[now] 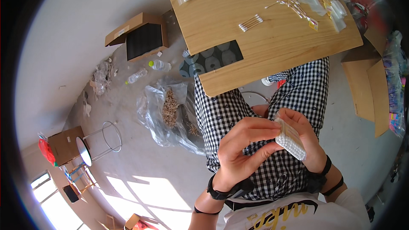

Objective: The recorder is seen counting and packaging cotton swabs into small plastic bags.

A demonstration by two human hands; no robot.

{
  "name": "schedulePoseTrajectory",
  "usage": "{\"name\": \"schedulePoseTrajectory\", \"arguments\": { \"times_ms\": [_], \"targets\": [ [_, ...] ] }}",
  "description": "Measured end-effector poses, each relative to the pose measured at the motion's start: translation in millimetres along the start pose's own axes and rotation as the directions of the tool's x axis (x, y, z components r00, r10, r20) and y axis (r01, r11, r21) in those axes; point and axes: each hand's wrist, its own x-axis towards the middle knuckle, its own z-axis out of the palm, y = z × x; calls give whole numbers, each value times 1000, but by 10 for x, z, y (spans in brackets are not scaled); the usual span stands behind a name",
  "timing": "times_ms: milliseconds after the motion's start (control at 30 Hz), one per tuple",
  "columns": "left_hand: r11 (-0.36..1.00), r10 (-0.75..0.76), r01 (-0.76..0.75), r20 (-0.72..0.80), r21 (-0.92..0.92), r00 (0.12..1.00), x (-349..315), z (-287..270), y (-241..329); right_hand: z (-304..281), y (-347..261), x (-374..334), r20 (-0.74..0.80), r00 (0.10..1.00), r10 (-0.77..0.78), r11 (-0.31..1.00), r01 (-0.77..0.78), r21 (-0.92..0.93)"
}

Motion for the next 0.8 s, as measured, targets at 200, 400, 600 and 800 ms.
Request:
{"name": "schedulePoseTrajectory", "arguments": {
  "times_ms": [200,400,600,800],
  "targets": [
    [1000,-3,3,33,12,999,15,-34,-6,-21,16,-7,-20,999,-41,998,40,-48],
    [997,-77,77,21,-1,997,3,-3,25,152,43,-19,-232,936,-263,943,198,-268],
    [979,-192,191,-6,-65,981,-50,106,132,46,121,-56,-181,806,-563,767,429,-478],
    [979,-134,141,-56,149,989,-96,168,113,-77,186,-86,-105,734,-671,626,485,-611]
  ]
}}
